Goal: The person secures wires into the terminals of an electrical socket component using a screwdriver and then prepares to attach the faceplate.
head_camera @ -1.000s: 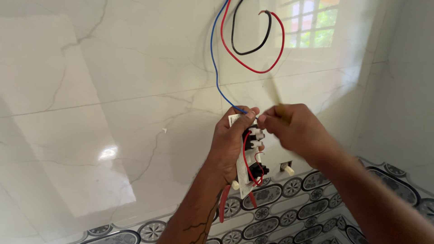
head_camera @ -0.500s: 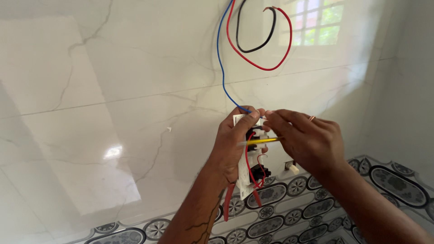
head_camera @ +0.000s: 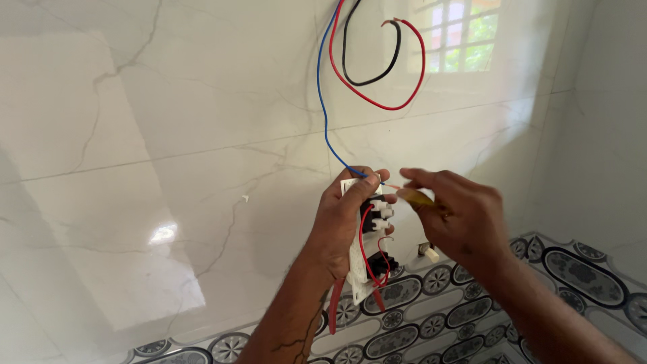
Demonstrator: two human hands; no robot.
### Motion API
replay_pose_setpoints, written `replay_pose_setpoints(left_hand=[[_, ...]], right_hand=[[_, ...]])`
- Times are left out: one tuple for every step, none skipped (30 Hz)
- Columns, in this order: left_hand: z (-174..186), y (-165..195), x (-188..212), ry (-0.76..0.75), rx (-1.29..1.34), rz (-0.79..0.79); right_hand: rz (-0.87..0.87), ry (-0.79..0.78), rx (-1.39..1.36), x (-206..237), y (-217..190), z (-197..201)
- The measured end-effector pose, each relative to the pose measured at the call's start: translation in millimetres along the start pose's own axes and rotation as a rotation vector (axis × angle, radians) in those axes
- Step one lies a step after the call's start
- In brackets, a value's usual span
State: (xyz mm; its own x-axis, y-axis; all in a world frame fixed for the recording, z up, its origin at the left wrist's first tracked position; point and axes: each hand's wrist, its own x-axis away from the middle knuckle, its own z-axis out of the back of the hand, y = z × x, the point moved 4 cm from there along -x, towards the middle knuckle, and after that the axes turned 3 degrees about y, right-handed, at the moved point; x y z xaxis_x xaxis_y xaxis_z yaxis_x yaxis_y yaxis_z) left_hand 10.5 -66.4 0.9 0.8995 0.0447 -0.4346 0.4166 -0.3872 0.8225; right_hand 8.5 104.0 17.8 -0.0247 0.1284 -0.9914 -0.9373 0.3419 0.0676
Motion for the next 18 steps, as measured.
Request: replay_pose_setpoints(left_hand=[[0, 0, 0, -0.001, 0.005, 0.005], [-1, 0, 0, -0.001, 0.01, 0.01], [-2, 0, 0, -0.01, 0.011, 0.01], [-3, -1, 1, -0.02, 0.011, 0.01], [-4, -2, 1, -0.03, 0.013, 0.01], [-4, -3, 1, -0.025, 0.005, 0.009], [-4, -4, 1, -0.021, -0.002, 0.005], [-3, -5, 0, -0.016, -0.01, -0.001], [-2, -7, -2, -0.005, 0.004, 0.007], [-1, -8, -3, 0.008, 0.017, 0.014], [1, -9, -4, 0.021, 0.027, 0.021], [2, -9, -6, 0.004, 0.023, 0.005], [3, -8, -7, -0.014, 0.02, -0.009], [4, -8, -8, -0.032, 0.017, -0.022], [6, -8, -8, -0.014, 0.02, -0.021], [8, -6, -9, 0.004, 0.023, -0.021], [11, -4, -10, 0.025, 0.027, -0.026], [11, -2, -10, 0.025, 0.039, -0.024]], right_hand=[[0.095, 0.012, 0.077, 0, -4, 2], [0.19, 0.024, 0.155, 0, -7, 3], [0.284, 0.036, 0.233, 0, -10, 3], [0.321, 0.02, 0.265, 1, -11, 2], [0.359, 0.003, 0.297, 1, -10, 0], [0.398, -0.015, 0.329, 2, -10, -3], [0.232, -0.035, 0.239, 0, -2, -5], [0.068, -0.053, 0.147, 0, 6, -8], [-0.098, -0.073, 0.055, 0, 14, -12], [-0.421, -0.146, -0.227, 4, 27, -19], [-0.742, -0.215, -0.513, 10, 37, -28], [-1.061, -0.282, -0.805, 18, 41, -37], [-1.073, -0.294, -0.831, 18, 42, -38], [-1.087, -0.306, -0.857, 18, 42, -39], [-1.099, -0.317, -0.882, 19, 41, -39], [-0.93, -0.277, -0.583, 15, 41, -32], [-0.748, -0.237, -0.29, 11, 38, -25], [-0.557, -0.196, -0.006, 7, 32, -19]])
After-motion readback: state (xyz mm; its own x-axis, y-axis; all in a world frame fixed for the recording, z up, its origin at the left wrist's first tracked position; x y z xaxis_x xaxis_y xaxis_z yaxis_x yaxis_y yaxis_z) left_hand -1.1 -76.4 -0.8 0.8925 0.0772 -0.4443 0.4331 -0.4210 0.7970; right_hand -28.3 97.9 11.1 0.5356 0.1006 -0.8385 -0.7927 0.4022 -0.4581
